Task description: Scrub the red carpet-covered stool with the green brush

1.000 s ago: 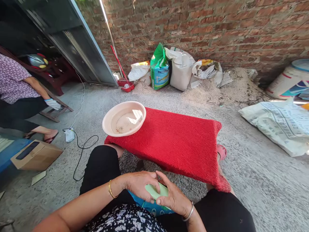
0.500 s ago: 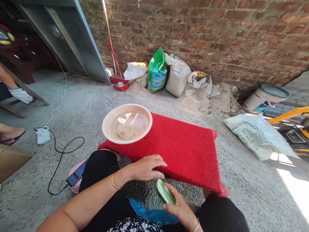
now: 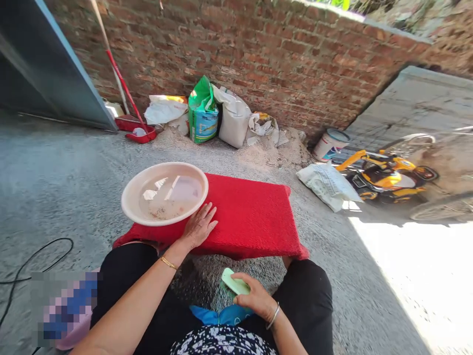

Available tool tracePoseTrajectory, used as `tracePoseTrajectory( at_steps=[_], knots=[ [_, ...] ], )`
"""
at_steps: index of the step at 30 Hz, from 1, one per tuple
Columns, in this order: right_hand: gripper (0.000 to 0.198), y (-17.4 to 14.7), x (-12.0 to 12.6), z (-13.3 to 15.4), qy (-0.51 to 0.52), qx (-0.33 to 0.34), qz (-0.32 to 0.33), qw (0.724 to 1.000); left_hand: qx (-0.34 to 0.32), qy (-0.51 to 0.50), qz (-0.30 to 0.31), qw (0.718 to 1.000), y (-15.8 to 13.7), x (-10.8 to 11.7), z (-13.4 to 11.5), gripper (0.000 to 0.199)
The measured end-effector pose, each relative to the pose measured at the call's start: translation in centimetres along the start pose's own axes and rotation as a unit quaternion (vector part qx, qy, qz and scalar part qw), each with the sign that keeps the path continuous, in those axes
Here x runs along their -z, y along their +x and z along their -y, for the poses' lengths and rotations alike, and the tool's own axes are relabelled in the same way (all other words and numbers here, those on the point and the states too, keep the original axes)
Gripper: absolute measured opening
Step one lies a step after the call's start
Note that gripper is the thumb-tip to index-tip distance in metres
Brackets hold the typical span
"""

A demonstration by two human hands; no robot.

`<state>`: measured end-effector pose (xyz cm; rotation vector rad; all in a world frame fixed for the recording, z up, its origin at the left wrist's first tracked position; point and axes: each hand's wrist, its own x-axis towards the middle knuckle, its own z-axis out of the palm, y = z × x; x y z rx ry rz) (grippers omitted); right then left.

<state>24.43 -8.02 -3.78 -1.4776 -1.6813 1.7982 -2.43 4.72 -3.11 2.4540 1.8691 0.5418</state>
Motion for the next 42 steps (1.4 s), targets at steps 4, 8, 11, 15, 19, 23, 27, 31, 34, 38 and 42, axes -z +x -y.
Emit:
tracePoseTrajectory(
  at_steps=[4, 8, 11, 15, 19, 23, 27, 31, 34, 38, 42],
  knots=[
    [0.056, -2.3, 2.2, 2.0, -0.004, 0.044, -0.098, 0.994, 0.011, 0.024, 0.015, 1.0, 0.4, 0.1, -0.2, 0.054],
    [0.051, -3.1, 4.0, 4.0, -0.126, 0.097, -0.275, 0.948, 0.02, 0.048, 0.064, 0.997, 0.7, 0.3, -0.6, 0.058],
    [0.049, -2.1, 4.3, 5.0, -0.252, 0.096, -0.364, 0.892, 0.022, 0.053, 0.078, 0.995, 0.8, 0.4, -0.7, 0.059],
    [0.048, -0.2, 3.6, 5.7, -0.381, 0.065, -0.366, 0.846, 0.021, 0.057, 0.074, 0.995, 0.9, 0.5, -0.5, 0.059],
    [0.047, 0.0, 4.7, 4.4, -0.404, 0.035, -0.363, 0.839, 0.015, 0.07, 0.074, 0.995, 0.8, 0.5, -0.5, 0.06],
    [0.047, -2.9, 9.2, 0.8, -0.33, -0.061, -0.423, 0.842, 0.014, 0.069, 0.074, 0.995, 0.8, 0.6, -0.6, 0.059],
    [0.053, -6.4, 13.2, -1.8, -0.274, -0.184, -0.542, 0.773, 0.02, 0.066, 0.073, 0.995, 1.0, 0.6, -0.6, 0.059],
    [0.051, -5.6, 10.8, -0.6, -0.284, -0.09, -0.556, 0.776, 0.019, 0.079, 0.065, 0.995, 1.0, 0.3, -0.3, 0.057],
    [0.044, -2.7, 6.0, 1.8, -0.335, 0.047, -0.466, 0.818, 0.008, 0.092, 0.05, 0.994, 1.0, 0.2, -0.1, 0.055],
    [0.046, -0.5, 3.2, 2.6, -0.375, 0.144, -0.381, 0.833, -0.004, 0.092, 0.037, 0.995, 0.9, 0.1, 0.1, 0.054],
    [0.042, -3.3, 8.1, -1.3, -0.305, 0.051, -0.476, 0.824, -0.006, 0.077, 0.031, 0.996, 0.9, 0.0, 0.0, 0.054]
  ],
)
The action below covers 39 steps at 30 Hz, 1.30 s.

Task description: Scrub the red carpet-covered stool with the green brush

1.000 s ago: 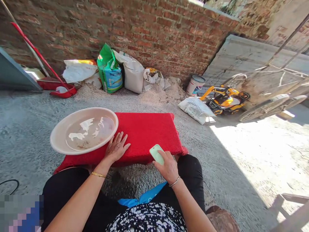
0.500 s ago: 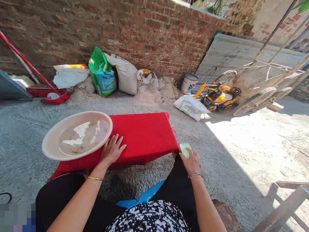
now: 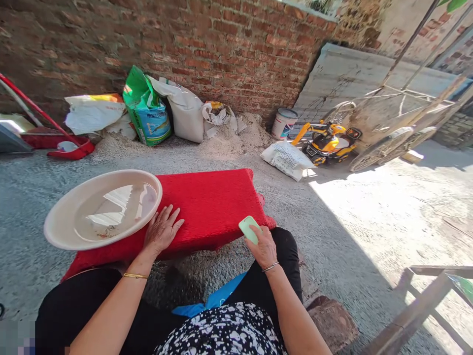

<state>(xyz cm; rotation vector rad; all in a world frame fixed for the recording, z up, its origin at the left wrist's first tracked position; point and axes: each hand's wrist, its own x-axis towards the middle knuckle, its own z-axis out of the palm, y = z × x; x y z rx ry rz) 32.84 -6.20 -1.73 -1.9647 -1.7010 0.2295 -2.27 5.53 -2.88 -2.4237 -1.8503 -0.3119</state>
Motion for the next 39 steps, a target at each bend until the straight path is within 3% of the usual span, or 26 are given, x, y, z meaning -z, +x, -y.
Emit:
tracePoseTrajectory(
  at_steps=[3, 5, 7, 11, 14, 17, 21, 23, 26, 29, 32, 35, 39],
  knots=[
    [0.048, 0.8, 2.9, -4.8, -0.029, -0.185, -0.095, 0.978, 0.008, -0.013, 0.006, 1.0, 0.1, 0.2, -0.2, 0.054],
    [0.051, 1.2, 3.7, -5.1, -0.041, -0.203, -0.122, 0.971, 0.014, -0.018, 0.013, 1.0, 0.1, 0.3, -0.3, 0.055],
    [0.049, 1.3, 2.8, -2.6, -0.028, -0.129, -0.096, 0.987, 0.018, -0.02, 0.017, 1.0, 0.1, 0.5, -0.4, 0.056],
    [0.041, 1.4, -1.5, 5.8, -0.002, 0.047, 0.034, 0.998, 0.013, -0.012, 0.017, 1.0, 0.1, 0.6, -0.4, 0.055],
    [0.042, 1.8, -2.9, 8.1, -0.026, 0.088, 0.076, 0.993, 0.013, -0.015, 0.012, 1.0, 0.0, 0.4, -0.3, 0.054],
    [0.042, 2.9, -1.1, 4.1, -0.061, 0.011, 0.055, 0.997, 0.018, -0.02, 0.008, 1.0, 0.0, 0.2, -0.3, 0.054],
    [0.048, 4.1, 3.3, -3.7, -0.09, -0.188, -0.026, 0.978, 0.023, -0.033, 0.006, 0.999, 0.1, 0.0, -0.3, 0.053],
    [0.051, 4.2, 4.2, -4.7, -0.087, -0.217, -0.071, 0.97, 0.025, -0.043, 0.004, 0.999, 0.1, -0.1, -0.3, 0.052],
    [0.046, 3.6, 2.8, -1.1, -0.049, -0.116, -0.069, 0.99, 0.029, -0.051, -0.001, 0.998, 0.1, -0.2, -0.2, 0.052],
    [0.043, 3.1, -0.5, 5.1, -0.013, 0.035, 0.02, 0.999, 0.026, -0.041, -0.006, 0.999, 0.0, -0.1, -0.2, 0.052],
    [0.044, 3.1, -2.7, 8.0, 0.001, 0.106, 0.088, 0.99, 0.022, -0.036, -0.01, 0.999, 0.0, 0.0, -0.1, 0.051],
    [0.042, 3.9, -2.1, 5.3, -0.016, 0.052, 0.081, 0.995, 0.027, -0.055, -0.016, 0.998, -0.1, 0.0, -0.2, 0.05],
    [0.049, 5.4, 1.8, -2.1, -0.066, -0.152, -0.005, 0.986, 0.038, -0.073, -0.013, 0.996, -0.1, -0.1, -0.3, 0.049]
  ],
)
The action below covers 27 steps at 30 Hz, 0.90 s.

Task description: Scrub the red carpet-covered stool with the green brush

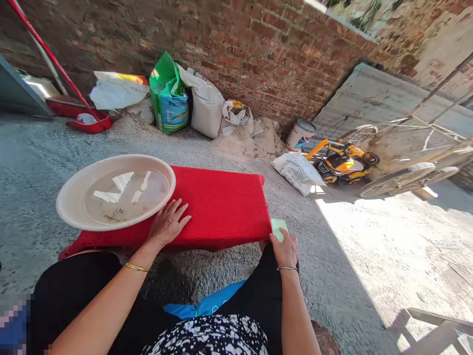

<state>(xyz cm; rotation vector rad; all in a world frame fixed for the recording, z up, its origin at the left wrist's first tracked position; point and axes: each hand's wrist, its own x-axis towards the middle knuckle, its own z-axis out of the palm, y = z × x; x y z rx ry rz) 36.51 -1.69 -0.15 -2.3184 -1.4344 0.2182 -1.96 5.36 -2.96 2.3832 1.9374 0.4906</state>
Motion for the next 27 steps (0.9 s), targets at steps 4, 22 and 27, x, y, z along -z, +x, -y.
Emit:
tracePoseTrajectory(
  at_steps=[4, 22, 27],
  knots=[
    [0.054, 0.6, 1.1, -1.7, 0.038, -0.06, -0.06, 0.996, -0.002, 0.005, -0.001, 1.0, 0.0, 0.0, 0.1, 0.05],
    [0.045, 1.8, 0.3, -2.9, 0.06, -0.066, -0.086, 0.992, -0.011, 0.029, -0.012, 0.999, 0.0, 0.6, -0.1, 0.048],
    [0.043, -0.2, -1.2, 1.1, 0.112, 0.072, -0.057, 0.989, -0.019, 0.025, -0.031, 0.999, 0.0, 0.1, 0.2, 0.048]
  ],
)
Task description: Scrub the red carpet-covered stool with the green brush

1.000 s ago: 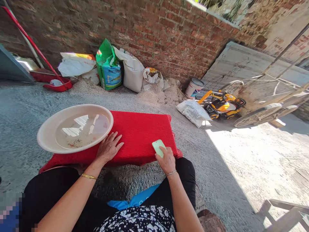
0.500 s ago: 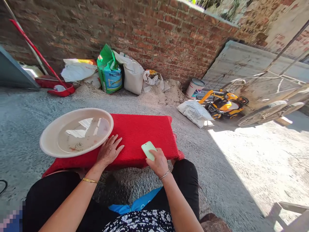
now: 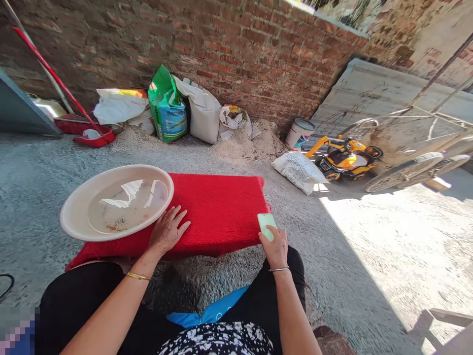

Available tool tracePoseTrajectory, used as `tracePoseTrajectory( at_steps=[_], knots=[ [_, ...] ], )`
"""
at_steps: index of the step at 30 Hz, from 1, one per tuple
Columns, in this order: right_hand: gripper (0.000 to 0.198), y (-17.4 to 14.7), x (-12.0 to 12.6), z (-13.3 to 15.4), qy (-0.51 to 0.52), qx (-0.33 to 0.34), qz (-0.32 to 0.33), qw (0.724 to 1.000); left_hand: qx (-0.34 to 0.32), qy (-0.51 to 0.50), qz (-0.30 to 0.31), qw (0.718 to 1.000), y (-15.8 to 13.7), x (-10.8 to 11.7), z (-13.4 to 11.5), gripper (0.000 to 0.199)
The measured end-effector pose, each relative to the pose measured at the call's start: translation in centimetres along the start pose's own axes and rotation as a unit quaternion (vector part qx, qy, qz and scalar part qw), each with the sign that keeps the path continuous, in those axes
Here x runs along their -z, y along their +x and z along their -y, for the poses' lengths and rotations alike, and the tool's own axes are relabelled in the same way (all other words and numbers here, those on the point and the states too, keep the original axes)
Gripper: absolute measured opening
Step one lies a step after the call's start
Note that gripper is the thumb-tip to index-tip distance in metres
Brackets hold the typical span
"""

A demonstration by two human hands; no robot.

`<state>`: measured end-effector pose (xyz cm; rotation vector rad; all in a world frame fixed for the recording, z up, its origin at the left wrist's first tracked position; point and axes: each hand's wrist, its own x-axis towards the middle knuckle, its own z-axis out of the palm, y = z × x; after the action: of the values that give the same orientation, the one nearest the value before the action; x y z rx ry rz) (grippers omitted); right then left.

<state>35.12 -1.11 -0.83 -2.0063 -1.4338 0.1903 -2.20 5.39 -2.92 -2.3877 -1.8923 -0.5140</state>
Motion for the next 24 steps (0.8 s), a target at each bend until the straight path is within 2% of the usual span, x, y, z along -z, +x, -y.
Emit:
tracePoseTrajectory(
  at_steps=[2, 4, 7, 9, 11, 14, 16, 17, 20, 22, 24],
  knots=[
    [0.039, -0.6, -1.8, 2.7, 0.025, 0.078, 0.039, 0.996, -0.007, 0.001, -0.008, 1.0, 0.0, -0.1, 0.2, 0.048],
    [0.036, -0.8, -3.2, 4.8, 0.039, 0.124, 0.077, 0.989, -0.013, 0.006, -0.011, 1.0, 0.0, -0.2, 0.3, 0.047],
    [0.035, 0.2, -3.8, 5.1, 0.037, 0.122, 0.1, 0.987, -0.018, 0.012, -0.014, 1.0, 0.0, -0.3, 0.5, 0.046],
    [0.035, 1.4, -2.9, 3.4, 0.033, 0.072, 0.081, 0.994, -0.02, 0.01, -0.016, 1.0, 0.1, -0.4, 0.5, 0.045],
    [0.037, 2.5, -1.3, 0.8, 0.04, -0.01, 0.044, 0.998, -0.019, 0.005, -0.018, 1.0, 0.1, -0.5, 0.6, 0.045],
    [0.041, 3.0, 0.5, -3.2, 0.095, -0.145, -0.03, 0.984, -0.006, -0.003, -0.016, 1.0, 0.0, -0.5, 0.4, 0.044],
    [0.046, 2.7, 0.5, -4.9, 0.205, -0.2, -0.07, 0.956, 0.004, -0.002, -0.007, 1.0, 0.0, -0.3, 0.1, 0.043],
    [0.047, 2.5, 0.3, -5.4, 0.288, -0.214, -0.077, 0.93, 0.008, -0.001, 0.0, 1.0, -0.1, -0.2, 0.0, 0.043],
    [0.041, 2.0, -1.0, -6.7, 0.501, -0.249, -0.047, 0.828, 0.025, -0.001, 0.021, 0.999, -0.2, 0.3, -0.5, 0.041],
    [0.032, 2.2, -1.6, -7.8, 0.557, -0.273, -0.011, 0.785, 0.039, -0.008, 0.03, 0.999, -0.3, 0.6, -0.7, 0.041],
    [0.026, 2.6, -1.9, -9.2, 0.573, -0.298, 0.026, 0.763, 0.051, -0.02, 0.034, 0.998, -0.4, 0.9, -0.9, 0.041]
  ],
)
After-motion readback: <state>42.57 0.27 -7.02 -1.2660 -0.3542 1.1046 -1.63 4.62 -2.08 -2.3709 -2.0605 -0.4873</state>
